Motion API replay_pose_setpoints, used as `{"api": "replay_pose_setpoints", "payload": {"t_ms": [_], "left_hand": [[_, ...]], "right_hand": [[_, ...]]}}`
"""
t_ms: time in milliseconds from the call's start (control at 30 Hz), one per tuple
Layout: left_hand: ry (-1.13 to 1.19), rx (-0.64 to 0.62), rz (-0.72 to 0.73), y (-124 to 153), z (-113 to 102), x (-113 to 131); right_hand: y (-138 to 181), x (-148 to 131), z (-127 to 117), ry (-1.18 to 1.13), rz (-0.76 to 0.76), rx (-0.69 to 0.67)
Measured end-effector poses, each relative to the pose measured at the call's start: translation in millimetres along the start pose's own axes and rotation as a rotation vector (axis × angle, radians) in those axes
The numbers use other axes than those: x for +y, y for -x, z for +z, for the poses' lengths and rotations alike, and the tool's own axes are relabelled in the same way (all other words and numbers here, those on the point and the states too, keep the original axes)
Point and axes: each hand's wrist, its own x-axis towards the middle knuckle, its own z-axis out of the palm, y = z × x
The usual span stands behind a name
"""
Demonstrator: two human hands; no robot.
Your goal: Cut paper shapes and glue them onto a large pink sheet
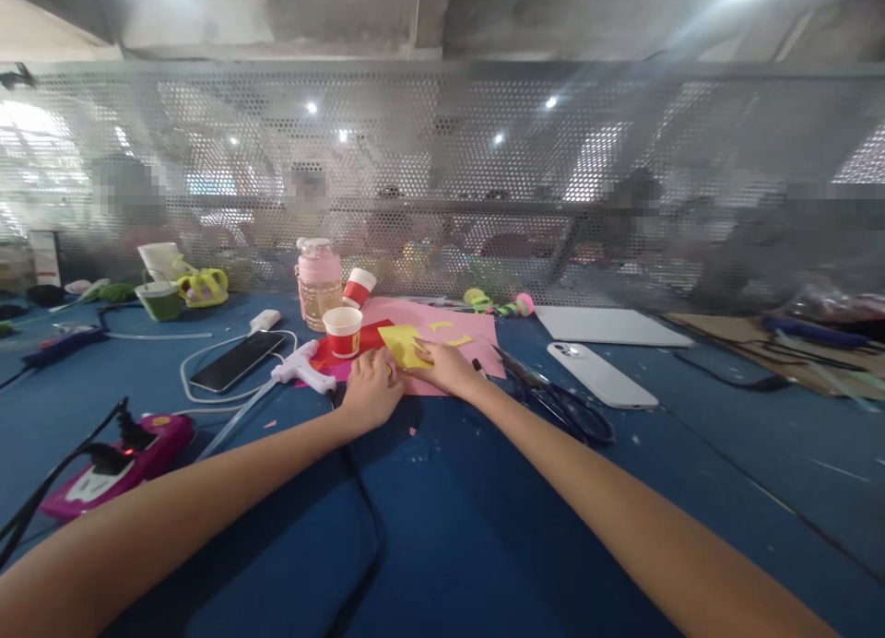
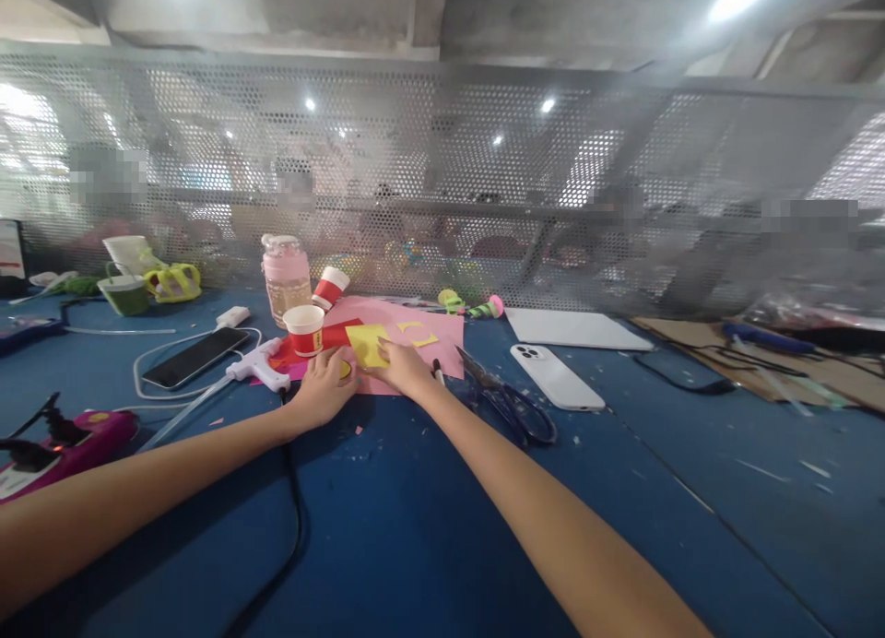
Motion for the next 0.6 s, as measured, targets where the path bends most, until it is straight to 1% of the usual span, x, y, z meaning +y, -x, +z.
{"api": "replay_pose_setpoints", "payload": {"t_ms": [100,167,233,333,433,600], "left_hand": [[-0.07,-0.034,0.083,-1,1,-3],[-0.113,-0.048,0.12,0,2,-4],[-0.149,-0.052,0.14,0,3,-4],[-0.127,-0.042,0.08,0,4,-3],[-0.006,-0.021,-0.003,0,-1,-1],[0.115,-0.025,-0.033,0,-8,2]], "right_hand": [[3,-7,0,0.057,0.019,0.021],[5,-12,0,0.102,0.035,0.035],[6,-16,-3,0.134,0.035,0.022],[6,-15,-9,0.161,0.001,-0.047],[4,-9,-16,0.18,-0.045,-0.121],[-1,1,-22,0.209,-0.08,-0.202]]}}
